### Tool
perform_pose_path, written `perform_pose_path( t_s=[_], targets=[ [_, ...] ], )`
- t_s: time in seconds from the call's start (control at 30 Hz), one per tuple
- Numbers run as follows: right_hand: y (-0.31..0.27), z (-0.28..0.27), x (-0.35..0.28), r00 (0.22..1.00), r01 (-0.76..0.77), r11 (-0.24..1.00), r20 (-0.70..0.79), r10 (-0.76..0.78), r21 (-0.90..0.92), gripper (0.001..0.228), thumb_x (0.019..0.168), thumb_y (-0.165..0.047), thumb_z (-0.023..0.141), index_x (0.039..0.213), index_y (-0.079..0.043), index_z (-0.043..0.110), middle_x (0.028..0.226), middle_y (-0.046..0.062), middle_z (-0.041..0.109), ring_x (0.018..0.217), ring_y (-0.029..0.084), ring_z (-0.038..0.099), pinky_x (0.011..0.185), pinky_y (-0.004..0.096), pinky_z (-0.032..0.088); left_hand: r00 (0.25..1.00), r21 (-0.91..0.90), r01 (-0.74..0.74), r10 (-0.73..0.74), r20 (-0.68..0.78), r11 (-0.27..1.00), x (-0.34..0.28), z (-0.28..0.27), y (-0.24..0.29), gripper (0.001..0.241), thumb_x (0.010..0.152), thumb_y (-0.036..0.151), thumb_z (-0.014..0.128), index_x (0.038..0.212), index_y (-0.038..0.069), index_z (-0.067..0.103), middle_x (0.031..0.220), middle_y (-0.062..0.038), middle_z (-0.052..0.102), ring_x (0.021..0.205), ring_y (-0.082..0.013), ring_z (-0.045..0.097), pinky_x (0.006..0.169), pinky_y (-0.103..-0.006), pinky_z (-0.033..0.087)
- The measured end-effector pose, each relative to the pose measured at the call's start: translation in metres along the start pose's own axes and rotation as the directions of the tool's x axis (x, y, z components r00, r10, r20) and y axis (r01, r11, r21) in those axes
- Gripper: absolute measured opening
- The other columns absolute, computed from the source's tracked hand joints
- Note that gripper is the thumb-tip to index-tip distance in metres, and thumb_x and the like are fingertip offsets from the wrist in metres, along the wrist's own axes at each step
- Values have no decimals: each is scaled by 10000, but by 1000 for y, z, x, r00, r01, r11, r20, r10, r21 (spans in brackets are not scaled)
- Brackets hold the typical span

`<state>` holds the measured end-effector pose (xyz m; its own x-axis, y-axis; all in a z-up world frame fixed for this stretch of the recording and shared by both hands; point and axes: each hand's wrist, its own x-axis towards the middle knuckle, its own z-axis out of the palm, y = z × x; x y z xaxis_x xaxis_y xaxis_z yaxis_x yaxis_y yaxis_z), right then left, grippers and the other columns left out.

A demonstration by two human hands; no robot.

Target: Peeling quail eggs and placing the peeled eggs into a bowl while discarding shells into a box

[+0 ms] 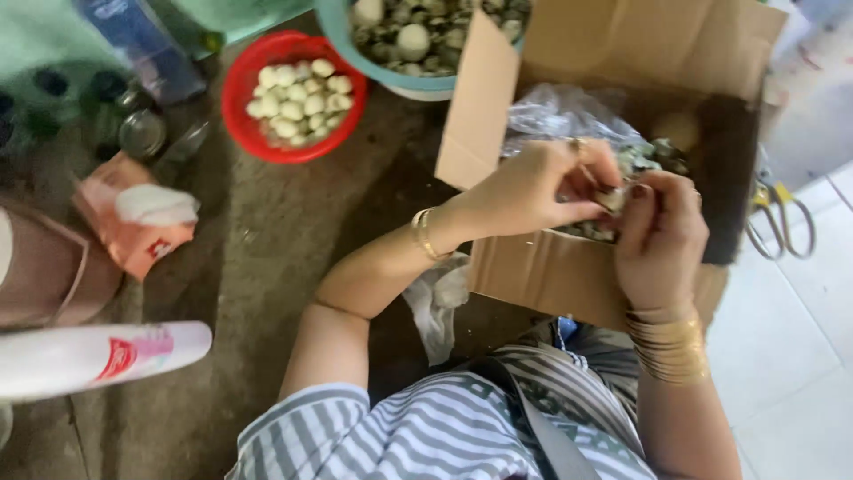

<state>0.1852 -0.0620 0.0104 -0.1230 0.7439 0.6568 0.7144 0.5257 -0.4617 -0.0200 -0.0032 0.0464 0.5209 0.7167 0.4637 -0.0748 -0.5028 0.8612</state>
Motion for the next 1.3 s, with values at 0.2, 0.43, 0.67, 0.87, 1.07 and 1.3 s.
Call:
perform_pose_path(
  t_s=[0.2,0.43,0.67,0.87,1.07,1.3],
  targets=[
    [16,1,0,978,-211,978,4,211,10,155,1226,-85,468,1165,31,550,966,150,584,621,233,570,659,388,441,981,-56,-29,39,191,998,0,-10,7,321,927,37,769,1165,170,601,1121,19,712,975,-135,781,917,-254,658],
    [13,3,-2,971,-229,971,-56,233,68,203,1202,-35,726,1039,7,613,928,135,636,757,224,592,721,338,466,993,199,-120,121,7,973,4,4,-20,351,867,61,841,1144,110,632,1114,-53,701,1024,-201,709,905,-294,596],
    [-14,7,11,995,-11,993,-97,22,116,173,1058,9,679,1218,50,731,1016,219,699,941,428,632,883,480,504,990,359,-52,95,-105,932,3,26,-52,475,756,161,896,1113,197,584,1024,-29,614,1041,-309,676,936,-428,547],
    [-20,8,16,983,-39,992,-176,59,116,195,1017,50,594,1112,-34,742,914,132,714,828,366,660,792,430,523,996,98,27,-19,-84,995,0,16,-8,338,856,-23,802,1102,60,586,978,-132,638,831,-280,761,764,-352,637],
    [-6,7,12,967,-111,977,-206,149,182,161,1056,-25,565,1064,-69,719,733,61,666,729,289,644,774,376,552,993,-187,118,-121,-3,975,3,14,-5,360,885,-20,775,1210,81,655,1099,-77,681,894,-180,761,832,-297,650],
    [20,-2,15,968,-83,988,-224,110,128,162,1076,-8,529,1034,-34,683,898,136,707,827,360,677,772,427,542,976,-487,208,-149,157,848,4,11,-13,363,916,1,759,1262,-11,647,1129,-133,707,957,-202,745,759,-295,665]
  ],
)
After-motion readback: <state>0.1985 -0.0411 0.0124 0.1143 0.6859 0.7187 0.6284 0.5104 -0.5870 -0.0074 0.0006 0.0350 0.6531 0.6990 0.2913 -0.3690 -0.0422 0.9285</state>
